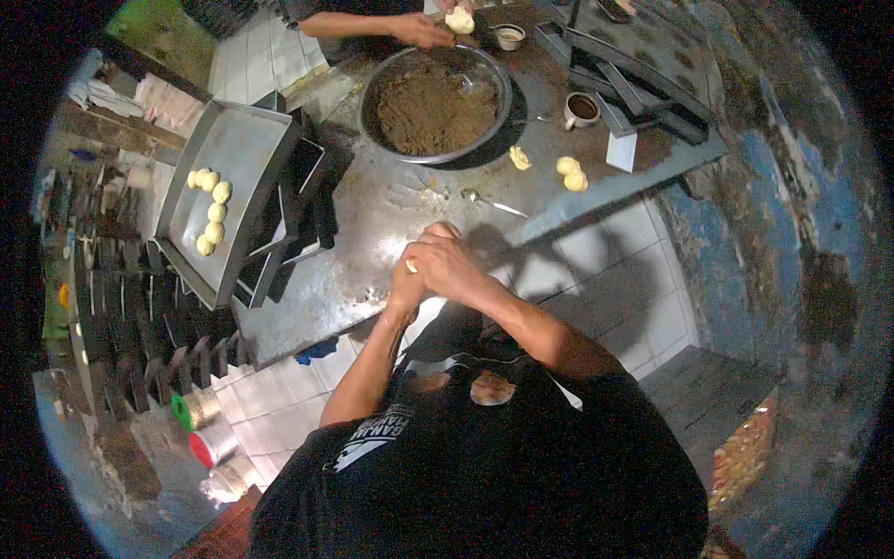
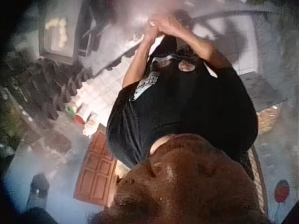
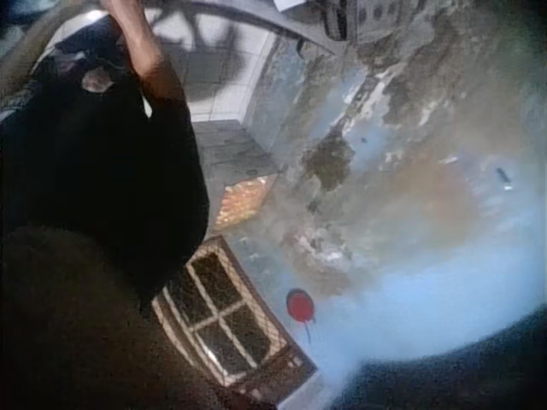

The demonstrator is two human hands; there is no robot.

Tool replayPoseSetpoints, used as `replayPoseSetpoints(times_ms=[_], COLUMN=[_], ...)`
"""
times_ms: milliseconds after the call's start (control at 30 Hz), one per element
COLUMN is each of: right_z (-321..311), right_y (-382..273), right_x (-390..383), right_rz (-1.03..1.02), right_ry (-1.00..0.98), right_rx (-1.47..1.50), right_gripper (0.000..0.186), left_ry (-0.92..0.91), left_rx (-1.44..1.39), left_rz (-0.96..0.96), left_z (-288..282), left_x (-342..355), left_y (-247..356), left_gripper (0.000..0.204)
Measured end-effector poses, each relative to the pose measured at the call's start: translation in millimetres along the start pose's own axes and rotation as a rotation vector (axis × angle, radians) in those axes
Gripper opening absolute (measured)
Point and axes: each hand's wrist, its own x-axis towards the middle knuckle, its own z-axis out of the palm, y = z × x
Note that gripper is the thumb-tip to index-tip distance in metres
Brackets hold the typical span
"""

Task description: The person shapes dough into balls by hand and places them onto metal baking trays, then stacks the trays on a rack.

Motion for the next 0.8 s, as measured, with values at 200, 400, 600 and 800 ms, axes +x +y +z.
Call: replayPoseSetpoints(times_ms=[200,400,600,800], right_z=[-36,16,58,32], right_y=[146,360,343,307], right_x=[143,247,285,294], right_rz=[0.524,0.077,0.11,0.22], right_ry=[-0.11,0.001,-0.04,-0.503], right_rx=[0.276,-0.03,-0.152,-0.367], right_gripper=[0.025,0.025,0.024,0.02], left_ry=[0.113,0.091,0.183,0.25], left_rx=[-0.237,-0.146,-0.162,-0.123], left_rz=[0.178,0.202,0.18,0.211], left_z=[-20,-48,-53,-50], left_x=[84,184,219,228], left_y=[49,96,87,85], left_gripper=[0.071,0.061,0.054,0.052])
